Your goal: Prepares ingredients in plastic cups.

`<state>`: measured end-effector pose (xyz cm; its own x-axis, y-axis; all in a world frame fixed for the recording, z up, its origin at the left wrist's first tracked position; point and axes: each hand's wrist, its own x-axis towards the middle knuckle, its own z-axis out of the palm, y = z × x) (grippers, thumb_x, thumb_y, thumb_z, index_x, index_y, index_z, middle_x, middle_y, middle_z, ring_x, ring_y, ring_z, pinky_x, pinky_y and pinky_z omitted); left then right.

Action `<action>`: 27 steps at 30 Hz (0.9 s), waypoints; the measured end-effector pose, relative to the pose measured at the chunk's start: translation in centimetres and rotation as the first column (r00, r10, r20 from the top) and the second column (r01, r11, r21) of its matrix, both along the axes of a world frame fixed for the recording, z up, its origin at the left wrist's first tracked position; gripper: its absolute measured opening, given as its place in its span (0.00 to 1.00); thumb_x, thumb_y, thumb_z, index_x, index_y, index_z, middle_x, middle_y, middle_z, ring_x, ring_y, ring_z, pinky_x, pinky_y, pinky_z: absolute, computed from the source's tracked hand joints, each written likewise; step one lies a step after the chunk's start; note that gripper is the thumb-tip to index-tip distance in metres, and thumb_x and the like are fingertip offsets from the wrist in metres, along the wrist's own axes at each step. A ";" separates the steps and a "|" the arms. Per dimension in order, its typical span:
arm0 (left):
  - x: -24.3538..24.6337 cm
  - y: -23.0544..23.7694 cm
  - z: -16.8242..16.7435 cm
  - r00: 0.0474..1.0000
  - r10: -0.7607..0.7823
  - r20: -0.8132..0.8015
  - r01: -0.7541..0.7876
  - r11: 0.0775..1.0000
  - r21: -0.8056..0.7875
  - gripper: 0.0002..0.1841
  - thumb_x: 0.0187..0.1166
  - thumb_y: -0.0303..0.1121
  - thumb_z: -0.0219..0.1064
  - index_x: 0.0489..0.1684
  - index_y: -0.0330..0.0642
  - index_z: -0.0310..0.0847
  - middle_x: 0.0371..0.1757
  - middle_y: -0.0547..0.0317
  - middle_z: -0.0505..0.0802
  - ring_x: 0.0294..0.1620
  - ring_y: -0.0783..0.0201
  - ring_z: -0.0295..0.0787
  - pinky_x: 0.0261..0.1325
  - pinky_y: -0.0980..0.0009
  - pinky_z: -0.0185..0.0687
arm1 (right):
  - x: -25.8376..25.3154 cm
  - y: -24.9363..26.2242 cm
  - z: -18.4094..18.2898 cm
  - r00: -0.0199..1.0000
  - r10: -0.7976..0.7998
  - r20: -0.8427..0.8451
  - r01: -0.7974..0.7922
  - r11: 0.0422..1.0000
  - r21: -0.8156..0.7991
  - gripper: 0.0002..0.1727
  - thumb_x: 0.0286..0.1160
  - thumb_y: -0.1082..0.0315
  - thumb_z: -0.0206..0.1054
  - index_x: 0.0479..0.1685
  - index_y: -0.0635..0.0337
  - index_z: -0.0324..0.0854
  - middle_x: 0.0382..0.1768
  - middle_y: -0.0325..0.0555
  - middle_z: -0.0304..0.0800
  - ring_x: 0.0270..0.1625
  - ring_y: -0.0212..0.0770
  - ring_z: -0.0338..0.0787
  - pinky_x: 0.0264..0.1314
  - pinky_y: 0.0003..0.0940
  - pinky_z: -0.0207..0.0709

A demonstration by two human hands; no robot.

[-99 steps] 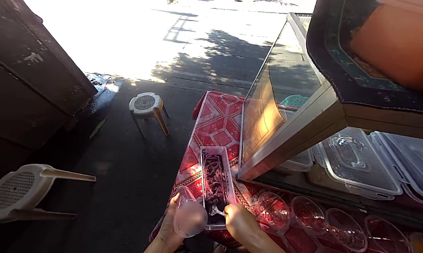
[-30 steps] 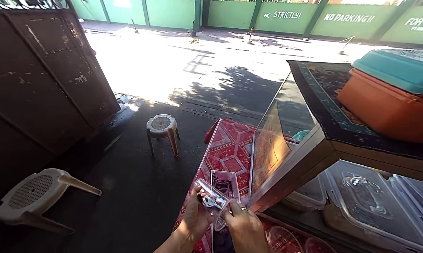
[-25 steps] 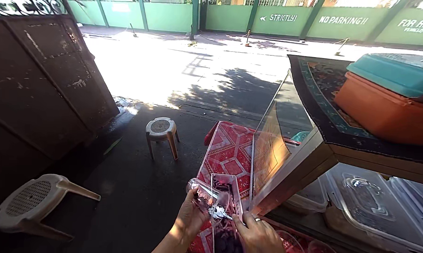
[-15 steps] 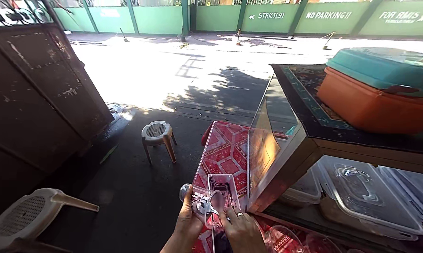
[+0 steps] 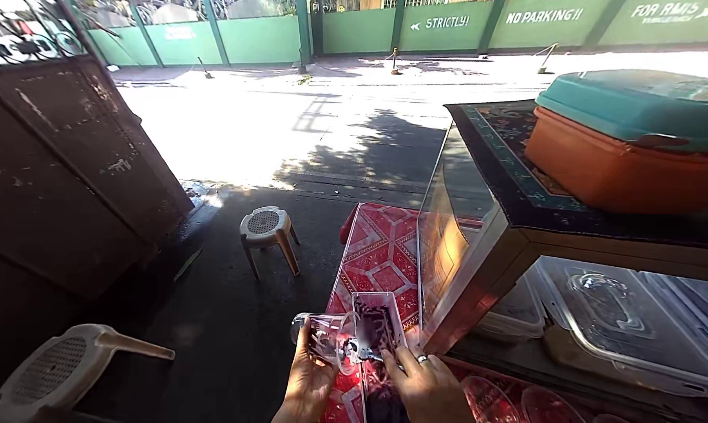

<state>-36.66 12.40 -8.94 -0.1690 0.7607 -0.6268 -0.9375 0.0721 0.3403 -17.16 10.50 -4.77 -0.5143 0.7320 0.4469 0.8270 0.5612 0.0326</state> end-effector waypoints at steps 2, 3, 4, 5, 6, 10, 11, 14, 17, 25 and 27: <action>0.4 0.2 -0.3 0.997 0.077 0.002 -0.077 0.996 -0.035 0.15 0.88 0.46 0.56 0.54 0.45 0.75 0.42 0.51 0.90 0.43 0.56 0.92 0.46 0.56 0.91 | -0.6 0.3 -0.1 0.999 0.021 -0.026 -0.019 0.998 0.051 0.16 0.63 0.78 0.69 0.45 0.52 0.96 0.39 0.46 0.95 0.41 0.47 0.96 0.38 0.39 0.87; 0.8 0.3 -0.1 0.997 0.077 0.008 -0.077 0.996 -0.047 0.13 0.87 0.45 0.57 0.52 0.45 0.75 0.41 0.51 0.90 0.42 0.57 0.92 0.45 0.57 0.91 | -1.4 0.7 -0.6 0.999 0.025 -0.027 -0.022 0.996 0.089 0.15 0.63 0.77 0.68 0.43 0.51 0.96 0.38 0.45 0.95 0.40 0.45 0.95 0.37 0.37 0.87; 1.3 0.3 0.2 0.998 0.054 0.021 -0.053 0.997 -0.054 0.14 0.87 0.44 0.57 0.54 0.44 0.75 0.41 0.50 0.90 0.43 0.56 0.92 0.46 0.57 0.91 | -2.4 1.0 -1.1 1.000 0.023 -0.015 -0.021 0.994 0.108 0.14 0.63 0.76 0.67 0.41 0.52 0.96 0.37 0.45 0.94 0.38 0.44 0.95 0.36 0.36 0.86; 1.6 0.2 0.4 0.999 0.020 0.032 -0.018 0.999 -0.049 0.15 0.88 0.46 0.57 0.56 0.44 0.74 0.43 0.49 0.90 0.44 0.55 0.92 0.47 0.57 0.91 | -3.3 1.2 -1.8 1.000 0.023 -0.004 -0.023 0.994 0.111 0.13 0.62 0.76 0.67 0.39 0.53 0.95 0.37 0.45 0.95 0.38 0.44 0.95 0.36 0.36 0.86; 1.8 0.0 0.7 0.999 -0.009 0.039 0.010 0.999 -0.039 0.17 0.89 0.48 0.55 0.58 0.44 0.74 0.44 0.49 0.90 0.45 0.55 0.92 0.47 0.58 0.91 | -3.9 1.2 -2.4 1.000 0.025 0.002 -0.025 0.995 0.099 0.12 0.61 0.76 0.68 0.37 0.54 0.95 0.39 0.46 0.96 0.40 0.44 0.96 0.37 0.37 0.87; 0.0 0.2 0.9 0.992 0.071 0.101 -0.072 0.997 0.003 0.16 0.87 0.48 0.52 0.53 0.45 0.71 0.45 0.48 0.88 0.46 0.51 0.90 0.47 0.50 0.88 | -2.4 0.5 -1.7 0.999 0.047 -0.002 -0.047 0.999 0.008 0.14 0.60 0.79 0.69 0.40 0.56 0.96 0.37 0.49 0.95 0.40 0.48 0.96 0.38 0.40 0.88; -0.5 0.1 0.8 0.992 0.088 0.091 -0.090 0.996 0.010 0.15 0.87 0.46 0.51 0.51 0.44 0.71 0.42 0.48 0.88 0.44 0.51 0.91 0.45 0.51 0.89 | -1.7 0.2 -0.8 0.999 0.054 0.002 -0.054 0.999 0.000 0.14 0.61 0.80 0.69 0.41 0.56 0.96 0.37 0.50 0.95 0.39 0.49 0.96 0.38 0.41 0.88; -0.7 0.0 0.6 0.995 0.033 0.091 -0.035 0.999 0.019 0.14 0.88 0.44 0.50 0.49 0.43 0.73 0.39 0.49 0.90 0.40 0.53 0.92 0.43 0.53 0.91 | -1.3 0.8 0.4 0.997 0.071 0.025 -0.072 0.996 0.061 0.15 0.63 0.79 0.67 0.43 0.54 0.96 0.36 0.47 0.94 0.37 0.47 0.94 0.35 0.38 0.85; 0.6 -0.1 1.0 0.994 -0.073 0.081 0.071 0.997 0.028 0.19 0.90 0.50 0.53 0.57 0.42 0.76 0.46 0.47 0.92 0.47 0.52 0.93 0.50 0.53 0.91 | -3.4 2.3 -1.0 0.996 0.076 0.048 -0.081 0.989 0.123 0.12 0.59 0.77 0.69 0.37 0.55 0.95 0.37 0.47 0.95 0.37 0.46 0.95 0.34 0.38 0.86; -1.7 0.0 0.3 0.995 0.000 0.097 -0.001 1.000 0.011 0.19 0.88 0.50 0.55 0.54 0.41 0.74 0.40 0.44 0.91 0.39 0.49 0.94 0.42 0.52 0.92 | -1.0 1.0 0.8 0.986 0.160 0.047 -0.156 0.985 -0.067 0.15 0.66 0.80 0.67 0.44 0.56 0.95 0.39 0.52 0.94 0.41 0.51 0.95 0.38 0.43 0.86; -1.1 -0.4 0.7 0.994 -0.062 0.087 0.061 0.998 0.020 0.16 0.89 0.45 0.54 0.54 0.41 0.74 0.43 0.44 0.91 0.44 0.49 0.93 0.45 0.50 0.91 | -1.8 1.8 -0.1 0.986 0.166 0.033 -0.167 0.985 0.040 0.15 0.64 0.79 0.67 0.42 0.55 0.95 0.37 0.49 0.94 0.38 0.48 0.95 0.36 0.40 0.86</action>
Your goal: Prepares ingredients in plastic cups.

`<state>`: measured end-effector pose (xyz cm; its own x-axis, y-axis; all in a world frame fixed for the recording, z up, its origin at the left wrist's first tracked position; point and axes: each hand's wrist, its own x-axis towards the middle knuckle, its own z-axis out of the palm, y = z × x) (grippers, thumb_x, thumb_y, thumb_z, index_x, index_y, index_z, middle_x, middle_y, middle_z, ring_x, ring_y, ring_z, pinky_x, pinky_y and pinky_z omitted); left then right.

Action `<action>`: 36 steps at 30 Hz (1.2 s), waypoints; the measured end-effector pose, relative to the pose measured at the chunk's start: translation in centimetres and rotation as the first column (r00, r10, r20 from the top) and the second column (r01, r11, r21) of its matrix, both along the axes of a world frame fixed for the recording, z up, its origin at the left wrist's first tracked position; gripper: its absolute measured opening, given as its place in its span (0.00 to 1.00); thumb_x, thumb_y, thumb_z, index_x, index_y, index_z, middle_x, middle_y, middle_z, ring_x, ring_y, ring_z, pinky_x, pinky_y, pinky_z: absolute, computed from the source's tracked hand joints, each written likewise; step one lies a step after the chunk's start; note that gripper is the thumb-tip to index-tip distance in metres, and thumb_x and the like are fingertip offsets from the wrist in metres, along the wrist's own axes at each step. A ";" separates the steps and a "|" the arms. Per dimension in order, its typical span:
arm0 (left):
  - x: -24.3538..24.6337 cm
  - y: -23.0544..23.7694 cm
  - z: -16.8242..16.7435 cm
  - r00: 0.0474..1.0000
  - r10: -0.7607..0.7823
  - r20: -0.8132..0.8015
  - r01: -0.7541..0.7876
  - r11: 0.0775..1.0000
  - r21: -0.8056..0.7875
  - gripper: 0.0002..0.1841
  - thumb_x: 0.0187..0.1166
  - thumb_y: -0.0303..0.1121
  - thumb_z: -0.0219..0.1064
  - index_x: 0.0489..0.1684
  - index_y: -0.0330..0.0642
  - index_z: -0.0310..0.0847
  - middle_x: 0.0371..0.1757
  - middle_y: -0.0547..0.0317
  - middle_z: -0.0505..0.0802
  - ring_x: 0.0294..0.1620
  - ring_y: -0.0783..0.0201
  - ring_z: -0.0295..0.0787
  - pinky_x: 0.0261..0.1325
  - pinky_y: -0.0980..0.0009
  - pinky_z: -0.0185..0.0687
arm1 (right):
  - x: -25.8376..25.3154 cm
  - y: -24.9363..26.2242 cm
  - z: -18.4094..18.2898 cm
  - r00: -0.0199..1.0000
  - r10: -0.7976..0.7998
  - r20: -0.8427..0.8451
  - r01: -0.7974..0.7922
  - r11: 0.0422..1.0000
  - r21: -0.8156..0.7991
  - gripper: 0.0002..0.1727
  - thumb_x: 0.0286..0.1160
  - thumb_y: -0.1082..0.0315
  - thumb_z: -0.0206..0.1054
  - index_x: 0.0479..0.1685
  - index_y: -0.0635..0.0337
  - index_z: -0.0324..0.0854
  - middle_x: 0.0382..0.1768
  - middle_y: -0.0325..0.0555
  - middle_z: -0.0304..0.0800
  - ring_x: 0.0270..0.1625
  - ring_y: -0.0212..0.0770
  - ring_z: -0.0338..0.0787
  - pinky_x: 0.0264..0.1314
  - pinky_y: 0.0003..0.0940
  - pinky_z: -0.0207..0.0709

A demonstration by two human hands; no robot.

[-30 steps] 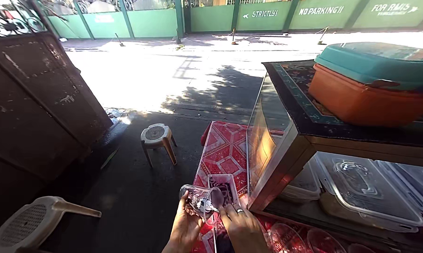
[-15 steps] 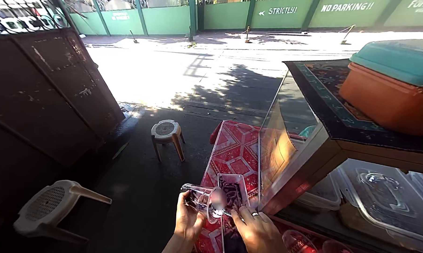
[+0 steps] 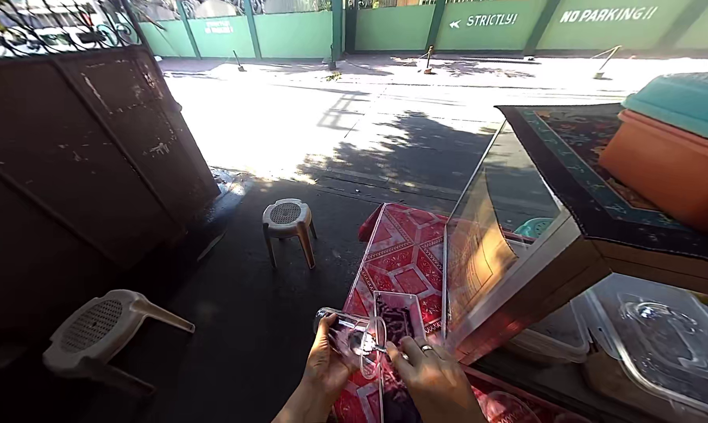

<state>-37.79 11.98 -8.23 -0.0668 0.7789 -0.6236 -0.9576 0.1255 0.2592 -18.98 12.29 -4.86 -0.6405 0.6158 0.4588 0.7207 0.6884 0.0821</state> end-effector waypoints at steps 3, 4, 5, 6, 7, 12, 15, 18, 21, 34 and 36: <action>1.1 -0.3 0.4 0.994 -0.101 -0.038 0.102 0.995 0.006 0.18 0.90 0.45 0.52 0.60 0.39 0.74 0.47 0.43 0.91 0.48 0.49 0.93 0.49 0.51 0.91 | -1.6 1.0 -2.1 0.999 -0.040 0.032 0.036 0.992 0.121 0.13 0.62 0.78 0.67 0.38 0.55 0.95 0.38 0.46 0.95 0.39 0.44 0.95 0.36 0.36 0.86; 1.0 -0.1 0.4 0.994 -0.096 -0.046 0.097 0.995 0.006 0.19 0.91 0.46 0.52 0.61 0.39 0.74 0.48 0.43 0.91 0.48 0.50 0.93 0.50 0.52 0.91 | -1.6 1.1 -2.6 0.998 -0.046 0.045 0.040 0.991 0.127 0.13 0.63 0.78 0.67 0.38 0.55 0.96 0.37 0.45 0.94 0.38 0.43 0.94 0.34 0.35 0.85; 0.6 0.0 0.4 0.996 -0.077 -0.036 0.077 0.997 0.009 0.20 0.91 0.47 0.52 0.62 0.39 0.74 0.48 0.43 0.91 0.49 0.49 0.93 0.51 0.50 0.91 | -1.2 0.8 -2.6 0.998 -0.043 0.046 0.038 0.993 0.110 0.13 0.64 0.77 0.67 0.38 0.54 0.96 0.35 0.45 0.93 0.36 0.43 0.94 0.33 0.35 0.84; -0.1 0.1 0.1 0.998 -0.058 -0.023 0.058 0.998 0.006 0.20 0.91 0.48 0.52 0.62 0.39 0.74 0.49 0.42 0.91 0.49 0.47 0.92 0.51 0.48 0.90 | -0.5 0.3 -2.2 0.999 -0.033 0.034 0.031 0.997 0.067 0.14 0.62 0.78 0.67 0.39 0.54 0.96 0.34 0.45 0.92 0.36 0.44 0.93 0.33 0.36 0.85; -0.8 0.1 -0.5 0.999 -0.042 -0.027 0.042 0.999 -0.001 0.20 0.90 0.49 0.53 0.60 0.40 0.74 0.47 0.43 0.91 0.47 0.49 0.93 0.49 0.50 0.91 | 0.3 -0.2 -1.5 1.000 -0.023 0.013 0.023 1.000 0.003 0.15 0.60 0.80 0.68 0.40 0.54 0.96 0.35 0.46 0.93 0.36 0.46 0.94 0.33 0.38 0.85; -3.0 -1.0 -2.4 0.994 -0.010 -0.109 0.008 1.000 -0.025 0.23 0.91 0.51 0.49 0.59 0.39 0.75 0.44 0.42 0.92 0.43 0.48 0.94 0.46 0.50 0.92 | 4.0 -0.9 -1.1 0.972 -0.217 0.085 0.232 0.939 -0.253 0.16 0.63 0.80 0.67 0.41 0.52 0.96 0.37 0.49 0.94 0.37 0.51 0.95 0.32 0.46 0.87; -2.5 -2.5 -3.3 0.993 -0.035 -0.111 0.033 0.999 -0.022 0.23 0.92 0.51 0.48 0.63 0.39 0.74 0.50 0.41 0.92 0.50 0.47 0.94 0.51 0.49 0.92 | 2.7 0.0 -0.9 0.810 -0.268 0.522 0.574 0.549 -0.608 0.20 0.79 0.79 0.54 0.60 0.57 0.89 0.61 0.55 0.90 0.61 0.56 0.91 0.57 0.53 0.84; -2.0 -3.8 -4.7 0.992 -0.095 -0.078 0.090 0.994 -0.070 0.24 0.91 0.52 0.49 0.64 0.40 0.74 0.50 0.41 0.92 0.50 0.46 0.94 0.52 0.48 0.91 | 1.5 0.8 -2.7 0.744 -0.190 0.640 0.652 0.415 -0.635 0.21 0.80 0.78 0.53 0.64 0.58 0.87 0.68 0.55 0.86 0.67 0.57 0.88 0.62 0.55 0.82; -1.7 -4.8 -5.7 0.990 -0.137 -0.042 0.130 0.982 -0.134 0.24 0.91 0.53 0.49 0.64 0.41 0.73 0.50 0.40 0.91 0.49 0.44 0.93 0.50 0.46 0.91 | 1.1 1.4 -3.6 0.779 -0.203 0.594 0.612 0.457 -0.646 0.22 0.82 0.78 0.52 0.67 0.56 0.86 0.69 0.56 0.85 0.69 0.57 0.86 0.64 0.53 0.81; -1.3 -6.6 -8.9 0.984 -0.176 0.025 0.177 0.959 -0.223 0.29 0.88 0.59 0.51 0.69 0.43 0.73 0.56 0.39 0.91 0.56 0.41 0.92 0.54 0.43 0.90 | -0.7 1.2 0.0 0.718 -0.086 0.691 0.660 0.399 -0.637 0.19 0.79 0.81 0.51 0.56 0.68 0.87 0.67 0.60 0.84 0.67 0.59 0.87 0.60 0.54 0.82; -1.0 -6.7 -8.8 0.986 -0.163 0.022 0.164 0.964 -0.207 0.31 0.88 0.61 0.48 0.71 0.43 0.71 0.57 0.38 0.90 0.57 0.40 0.91 0.56 0.42 0.89 | -0.2 2.0 -1.4 0.722 -0.124 0.681 0.674 0.349 -0.651 0.17 0.78 0.78 0.55 0.55 0.65 0.88 0.65 0.58 0.87 0.66 0.57 0.88 0.59 0.56 0.82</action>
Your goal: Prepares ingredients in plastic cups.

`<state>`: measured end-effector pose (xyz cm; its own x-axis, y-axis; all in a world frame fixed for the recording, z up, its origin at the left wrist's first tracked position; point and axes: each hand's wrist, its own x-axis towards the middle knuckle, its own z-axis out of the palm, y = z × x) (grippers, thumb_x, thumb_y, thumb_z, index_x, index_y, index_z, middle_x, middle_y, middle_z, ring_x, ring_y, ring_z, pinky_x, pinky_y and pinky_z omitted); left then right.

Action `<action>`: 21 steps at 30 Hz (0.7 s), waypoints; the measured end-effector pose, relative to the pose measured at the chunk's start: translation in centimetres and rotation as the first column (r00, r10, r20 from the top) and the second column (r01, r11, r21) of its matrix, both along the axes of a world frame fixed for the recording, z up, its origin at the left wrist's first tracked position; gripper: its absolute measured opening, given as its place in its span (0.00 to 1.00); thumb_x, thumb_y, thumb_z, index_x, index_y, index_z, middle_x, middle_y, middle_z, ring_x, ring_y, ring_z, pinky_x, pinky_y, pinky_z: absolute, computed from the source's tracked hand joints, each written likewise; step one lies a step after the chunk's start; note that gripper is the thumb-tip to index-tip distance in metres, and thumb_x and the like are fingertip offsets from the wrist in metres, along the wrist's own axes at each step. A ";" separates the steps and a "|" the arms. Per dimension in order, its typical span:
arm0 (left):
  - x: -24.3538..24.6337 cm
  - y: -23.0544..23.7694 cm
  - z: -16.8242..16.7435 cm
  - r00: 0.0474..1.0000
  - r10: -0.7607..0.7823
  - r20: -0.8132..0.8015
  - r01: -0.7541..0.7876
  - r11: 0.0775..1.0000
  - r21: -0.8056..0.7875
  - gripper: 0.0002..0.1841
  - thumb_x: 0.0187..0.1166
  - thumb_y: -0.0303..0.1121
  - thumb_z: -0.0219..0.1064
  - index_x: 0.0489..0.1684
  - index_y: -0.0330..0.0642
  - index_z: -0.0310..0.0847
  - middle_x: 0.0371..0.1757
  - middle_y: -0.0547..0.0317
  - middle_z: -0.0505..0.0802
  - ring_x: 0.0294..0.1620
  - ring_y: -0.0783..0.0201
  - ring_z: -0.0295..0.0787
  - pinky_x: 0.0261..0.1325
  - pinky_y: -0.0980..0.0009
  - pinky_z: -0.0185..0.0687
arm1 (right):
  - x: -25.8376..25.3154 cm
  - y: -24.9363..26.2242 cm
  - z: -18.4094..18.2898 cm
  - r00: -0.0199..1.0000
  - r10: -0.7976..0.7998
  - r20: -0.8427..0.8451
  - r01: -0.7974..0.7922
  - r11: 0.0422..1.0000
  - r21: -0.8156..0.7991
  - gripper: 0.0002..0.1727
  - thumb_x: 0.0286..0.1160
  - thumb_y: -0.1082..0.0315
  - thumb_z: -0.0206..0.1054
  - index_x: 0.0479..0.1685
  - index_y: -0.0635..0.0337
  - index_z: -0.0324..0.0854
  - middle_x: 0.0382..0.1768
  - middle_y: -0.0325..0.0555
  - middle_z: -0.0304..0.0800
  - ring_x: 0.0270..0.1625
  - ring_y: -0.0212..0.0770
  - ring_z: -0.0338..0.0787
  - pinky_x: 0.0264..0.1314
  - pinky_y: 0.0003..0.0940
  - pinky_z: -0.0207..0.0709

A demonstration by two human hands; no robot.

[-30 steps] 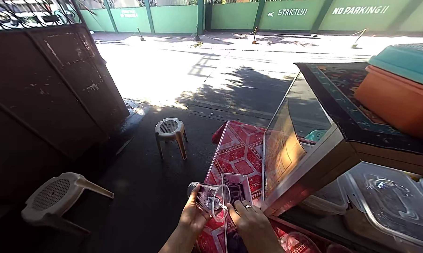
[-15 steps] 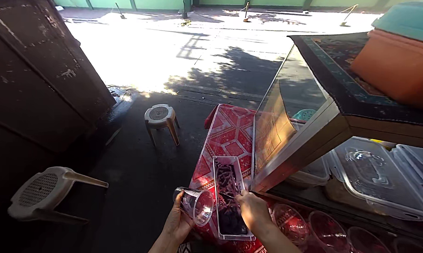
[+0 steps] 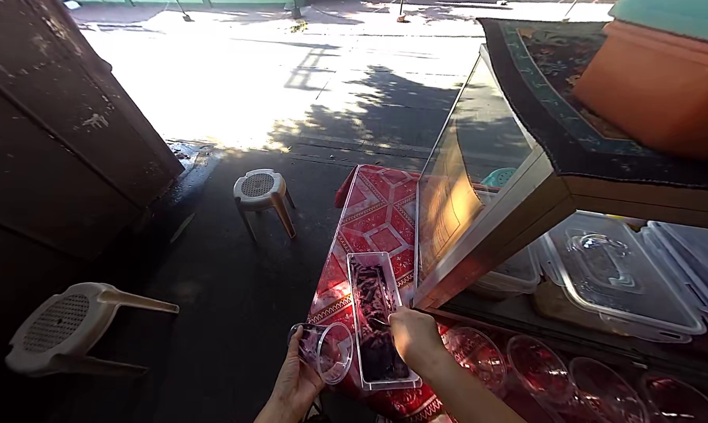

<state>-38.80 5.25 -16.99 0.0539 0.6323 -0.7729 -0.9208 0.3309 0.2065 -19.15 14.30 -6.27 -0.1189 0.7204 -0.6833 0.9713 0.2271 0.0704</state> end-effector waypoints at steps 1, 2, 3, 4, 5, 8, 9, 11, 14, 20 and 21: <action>0.3 0.0 0.0 1.000 -0.001 -0.002 0.001 1.000 0.017 0.32 0.87 0.63 0.46 0.71 0.44 0.70 0.57 0.37 0.90 0.56 0.40 0.91 0.55 0.43 0.89 | 0.3 0.2 -0.7 1.000 -0.026 -0.017 0.025 0.999 -0.019 0.16 0.78 0.76 0.57 0.56 0.63 0.88 0.64 0.57 0.88 0.67 0.57 0.87 0.61 0.57 0.81; 0.5 0.0 -0.2 1.000 -0.004 0.013 0.003 0.999 0.041 0.34 0.87 0.65 0.43 0.74 0.45 0.67 0.59 0.36 0.89 0.58 0.38 0.90 0.57 0.42 0.88 | 0.6 0.3 -1.4 0.998 -0.051 -0.038 0.050 0.998 -0.044 0.16 0.79 0.73 0.58 0.58 0.61 0.88 0.65 0.56 0.88 0.69 0.57 0.87 0.63 0.59 0.79; 0.9 0.1 -0.5 1.000 -0.004 0.024 0.003 0.998 0.055 0.35 0.87 0.66 0.42 0.76 0.45 0.65 0.60 0.35 0.88 0.59 0.36 0.89 0.58 0.40 0.87 | 0.9 0.1 -2.2 0.995 -0.081 -0.061 0.077 0.995 -0.069 0.17 0.80 0.70 0.59 0.61 0.57 0.88 0.66 0.56 0.88 0.71 0.57 0.86 0.65 0.60 0.79; 1.3 0.2 -0.7 0.999 -0.012 0.033 0.010 0.997 0.071 0.37 0.86 0.67 0.41 0.78 0.46 0.64 0.62 0.33 0.87 0.60 0.35 0.88 0.59 0.39 0.86 | 1.2 -0.2 -2.8 0.991 -0.111 -0.076 0.104 0.990 -0.094 0.17 0.81 0.68 0.59 0.63 0.55 0.87 0.68 0.55 0.88 0.72 0.58 0.85 0.66 0.61 0.79; 1.7 0.4 -0.8 0.999 -0.027 0.036 0.024 0.996 0.084 0.37 0.86 0.68 0.39 0.79 0.46 0.63 0.65 0.33 0.86 0.63 0.33 0.87 0.60 0.37 0.85 | 1.3 -0.8 -3.3 0.988 -0.132 -0.085 0.123 0.986 -0.109 0.18 0.81 0.68 0.58 0.65 0.53 0.87 0.68 0.54 0.87 0.71 0.58 0.86 0.65 0.61 0.79; 2.8 0.8 -0.6 0.997 -0.077 -0.026 0.078 0.994 0.070 0.38 0.86 0.68 0.36 0.82 0.49 0.62 0.68 0.33 0.85 0.64 0.32 0.85 0.58 0.34 0.83 | 2.1 -3.2 -4.7 0.958 -0.218 -0.189 0.198 0.973 -0.118 0.20 0.84 0.65 0.55 0.69 0.52 0.85 0.69 0.54 0.87 0.72 0.56 0.86 0.67 0.58 0.80; 3.1 0.9 -0.5 0.996 -0.082 -0.045 0.085 0.995 0.059 0.37 0.87 0.67 0.36 0.82 0.50 0.62 0.68 0.34 0.85 0.64 0.33 0.85 0.57 0.34 0.83 | 2.5 -4.1 -5.1 0.934 -0.251 -0.254 0.232 0.967 -0.101 0.20 0.84 0.65 0.54 0.67 0.53 0.86 0.66 0.56 0.88 0.71 0.56 0.86 0.68 0.58 0.79; 3.2 1.0 -0.7 0.993 -0.095 -0.063 0.098 0.994 0.057 0.36 0.87 0.66 0.35 0.82 0.50 0.62 0.68 0.34 0.85 0.63 0.32 0.86 0.55 0.33 0.84 | 3.4 -5.6 -5.9 0.862 -0.301 -0.407 0.306 0.951 -0.054 0.19 0.84 0.67 0.54 0.62 0.57 0.88 0.60 0.59 0.91 0.68 0.57 0.88 0.67 0.59 0.78; 2.6 0.9 -1.1 0.993 -0.094 -0.069 0.099 0.993 0.062 0.37 0.87 0.67 0.35 0.83 0.50 0.60 0.69 0.32 0.84 0.63 0.30 0.85 0.55 0.32 0.83 | 4.6 -6.9 -6.3 0.701 -0.326 -0.635 0.431 0.902 0.012 0.17 0.82 0.71 0.57 0.55 0.62 0.92 0.48 0.59 0.96 0.58 0.57 0.93 0.64 0.57 0.80; 1.3 1.6 -0.9 0.993 0.114 -0.026 -0.110 0.986 0.122 0.30 0.89 0.60 0.45 0.71 0.44 0.69 0.59 0.37 0.90 0.57 0.40 0.91 0.55 0.47 0.90 | 7.1 -7.2 -1.1 0.635 -0.077 -0.769 0.419 0.870 0.259 0.17 0.80 0.71 0.59 0.57 0.58 0.93 0.45 0.56 0.96 0.48 0.57 0.95 0.52 0.59 0.84; 1.1 1.9 -0.6 0.989 0.144 -0.017 -0.140 0.981 0.131 0.28 0.90 0.58 0.47 0.68 0.42 0.72 0.55 0.38 0.91 0.54 0.42 0.93 0.54 0.48 0.91 | 7.0 -7.3 -0.3 0.654 0.006 -0.757 0.364 0.874 0.321 0.16 0.80 0.71 0.60 0.56 0.55 0.94 0.43 0.55 0.94 0.43 0.56 0.94 0.45 0.58 0.85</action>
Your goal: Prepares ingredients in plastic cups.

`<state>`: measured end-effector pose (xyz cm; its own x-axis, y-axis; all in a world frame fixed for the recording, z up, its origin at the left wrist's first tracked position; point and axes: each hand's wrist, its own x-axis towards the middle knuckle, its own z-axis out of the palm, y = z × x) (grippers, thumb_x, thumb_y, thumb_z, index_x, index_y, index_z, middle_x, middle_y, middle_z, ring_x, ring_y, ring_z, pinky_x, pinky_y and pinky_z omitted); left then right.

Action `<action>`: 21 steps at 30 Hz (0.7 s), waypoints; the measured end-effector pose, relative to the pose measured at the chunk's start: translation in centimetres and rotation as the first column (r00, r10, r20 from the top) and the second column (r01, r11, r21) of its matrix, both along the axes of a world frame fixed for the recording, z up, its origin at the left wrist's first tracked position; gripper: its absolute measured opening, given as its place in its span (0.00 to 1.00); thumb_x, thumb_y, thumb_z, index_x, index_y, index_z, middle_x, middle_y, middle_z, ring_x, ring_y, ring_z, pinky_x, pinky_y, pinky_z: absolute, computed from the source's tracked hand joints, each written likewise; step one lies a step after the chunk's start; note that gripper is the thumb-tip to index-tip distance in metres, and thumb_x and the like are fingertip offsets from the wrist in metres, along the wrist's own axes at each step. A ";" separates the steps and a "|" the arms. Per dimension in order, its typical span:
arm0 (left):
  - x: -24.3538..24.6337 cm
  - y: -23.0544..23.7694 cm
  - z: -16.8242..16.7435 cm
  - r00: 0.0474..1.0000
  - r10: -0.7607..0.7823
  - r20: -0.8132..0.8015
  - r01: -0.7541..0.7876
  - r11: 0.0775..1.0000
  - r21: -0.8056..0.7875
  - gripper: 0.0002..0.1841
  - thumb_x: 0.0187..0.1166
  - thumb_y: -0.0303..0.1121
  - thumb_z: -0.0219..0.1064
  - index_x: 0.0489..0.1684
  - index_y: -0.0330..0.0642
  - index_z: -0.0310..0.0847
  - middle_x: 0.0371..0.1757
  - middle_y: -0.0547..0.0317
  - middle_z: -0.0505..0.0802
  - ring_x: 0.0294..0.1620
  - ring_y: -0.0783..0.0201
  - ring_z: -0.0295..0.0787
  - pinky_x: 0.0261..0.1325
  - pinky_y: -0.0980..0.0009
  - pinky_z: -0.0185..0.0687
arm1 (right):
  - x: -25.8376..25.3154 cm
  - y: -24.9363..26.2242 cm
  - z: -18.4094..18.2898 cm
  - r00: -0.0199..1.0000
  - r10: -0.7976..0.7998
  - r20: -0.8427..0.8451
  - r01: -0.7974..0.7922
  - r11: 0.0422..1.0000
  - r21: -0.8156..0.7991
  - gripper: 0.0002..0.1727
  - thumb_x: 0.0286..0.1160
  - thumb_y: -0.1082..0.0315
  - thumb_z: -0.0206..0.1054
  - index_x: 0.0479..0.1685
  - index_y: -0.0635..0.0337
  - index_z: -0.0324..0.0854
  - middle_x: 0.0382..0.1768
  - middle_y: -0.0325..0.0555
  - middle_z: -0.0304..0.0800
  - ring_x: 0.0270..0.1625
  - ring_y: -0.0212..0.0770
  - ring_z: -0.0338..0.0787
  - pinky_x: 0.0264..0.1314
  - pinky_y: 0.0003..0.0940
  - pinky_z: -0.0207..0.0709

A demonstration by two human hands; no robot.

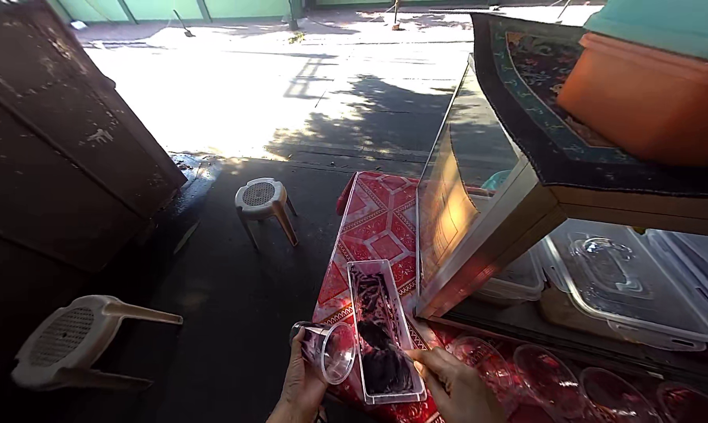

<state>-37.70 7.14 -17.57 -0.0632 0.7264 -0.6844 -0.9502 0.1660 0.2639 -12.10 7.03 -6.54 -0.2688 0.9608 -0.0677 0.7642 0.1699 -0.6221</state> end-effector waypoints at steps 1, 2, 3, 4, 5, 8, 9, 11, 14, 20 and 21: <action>0.0 0.2 0.5 1.000 0.017 0.002 -0.017 1.000 0.012 0.27 0.90 0.57 0.47 0.66 0.41 0.72 0.53 0.39 0.92 0.52 0.44 0.93 0.53 0.49 0.91 | -0.3 -0.1 0.8 0.998 0.058 0.038 -0.060 0.997 0.042 0.16 0.79 0.70 0.61 0.55 0.52 0.95 0.41 0.55 0.93 0.41 0.56 0.93 0.39 0.57 0.84; 0.1 0.5 1.2 1.000 0.019 -0.007 -0.019 1.000 0.021 0.27 0.90 0.57 0.47 0.64 0.42 0.73 0.51 0.42 0.92 0.50 0.46 0.93 0.51 0.50 0.91 | -1.0 -0.3 1.3 0.990 0.112 0.088 -0.121 0.988 0.099 0.15 0.78 0.71 0.63 0.53 0.51 0.95 0.39 0.54 0.92 0.38 0.56 0.93 0.34 0.55 0.84; 0.4 0.7 1.9 1.000 0.009 -0.022 -0.009 1.000 0.027 0.26 0.90 0.57 0.46 0.63 0.43 0.74 0.49 0.43 0.92 0.48 0.48 0.94 0.49 0.51 0.92 | -2.0 -0.3 1.5 0.979 0.153 0.137 -0.175 0.971 0.163 0.15 0.74 0.73 0.65 0.51 0.51 0.96 0.38 0.55 0.92 0.38 0.56 0.93 0.32 0.54 0.84; 0.7 0.9 2.5 1.000 -0.011 -0.025 0.012 0.999 0.040 0.27 0.90 0.57 0.45 0.63 0.43 0.74 0.48 0.43 0.92 0.48 0.48 0.94 0.47 0.50 0.91 | -3.2 -0.2 1.3 0.967 0.175 0.187 -0.217 0.947 0.238 0.15 0.70 0.76 0.68 0.49 0.51 0.96 0.38 0.55 0.91 0.37 0.56 0.94 0.30 0.52 0.85; 1.1 0.9 3.1 0.999 -0.040 -0.015 0.040 0.997 0.063 0.28 0.90 0.58 0.45 0.63 0.43 0.75 0.49 0.42 0.92 0.49 0.47 0.93 0.48 0.49 0.91 | -4.5 -0.1 0.7 0.953 0.176 0.247 -0.252 0.911 0.325 0.16 0.65 0.78 0.70 0.47 0.52 0.97 0.36 0.54 0.91 0.35 0.54 0.94 0.27 0.48 0.85; 2.0 0.8 4.2 0.994 -0.106 0.000 0.106 0.987 0.121 0.29 0.90 0.60 0.43 0.61 0.43 0.78 0.47 0.45 0.94 0.47 0.50 0.94 0.46 0.53 0.92 | -8.2 0.6 -0.7 0.874 0.159 0.459 -0.370 0.831 0.416 0.15 0.60 0.81 0.71 0.43 0.56 0.95 0.38 0.52 0.92 0.38 0.50 0.95 0.26 0.40 0.86; 2.0 0.8 4.4 0.994 -0.110 -0.002 0.110 0.985 0.131 0.29 0.90 0.60 0.43 0.61 0.43 0.77 0.47 0.46 0.93 0.47 0.51 0.94 0.47 0.54 0.92 | -8.9 0.6 -0.9 0.854 0.176 0.489 -0.403 0.818 0.411 0.12 0.61 0.80 0.71 0.41 0.58 0.95 0.38 0.52 0.93 0.39 0.49 0.95 0.27 0.40 0.86; 1.6 1.3 4.8 0.997 -0.080 0.001 0.080 0.989 0.125 0.29 0.90 0.60 0.43 0.59 0.44 0.77 0.46 0.47 0.93 0.47 0.52 0.94 0.47 0.54 0.92 | -9.1 0.1 -0.2 0.839 0.234 0.492 -0.438 0.827 0.353 0.10 0.64 0.80 0.68 0.40 0.63 0.93 0.39 0.54 0.92 0.40 0.51 0.95 0.29 0.41 0.86; 0.2 1.5 4.3 0.999 -0.034 0.013 0.032 0.990 0.134 0.30 0.90 0.61 0.43 0.64 0.42 0.75 0.52 0.42 0.92 0.53 0.47 0.93 0.53 0.47 0.91 | -6.5 -0.9 2.9 0.889 0.253 0.382 -0.386 0.862 0.328 0.10 0.65 0.80 0.68 0.39 0.63 0.94 0.37 0.58 0.92 0.37 0.56 0.95 0.27 0.47 0.86; -0.4 1.5 6.0 0.987 -0.037 0.158 0.012 0.987 0.158 0.36 0.86 0.67 0.42 0.71 0.43 0.71 0.59 0.36 0.89 0.60 0.37 0.90 0.57 0.41 0.90 | 2.7 -0.7 5.1 0.996 0.052 0.073 -0.065 0.981 0.182 0.17 0.87 0.64 0.60 0.59 0.64 0.89 0.46 0.65 0.90 0.47 0.63 0.91 0.49 0.58 0.84; 0.0 1.6 6.4 0.986 -0.043 0.159 0.015 0.985 0.173 0.35 0.88 0.64 0.42 0.72 0.42 0.70 0.60 0.35 0.88 0.61 0.36 0.90 0.57 0.40 0.89 | 4.1 -0.7 4.4 0.999 -0.012 0.040 0.004 0.981 0.192 0.19 0.87 0.60 0.62 0.58 0.67 0.88 0.48 0.67 0.91 0.50 0.63 0.91 0.53 0.58 0.84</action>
<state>-37.66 8.72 -11.19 0.0609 0.8330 -0.5499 -0.9779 0.1602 0.1345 -7.98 6.29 -2.11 -0.2622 0.9590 0.1078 0.7899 0.2775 -0.5469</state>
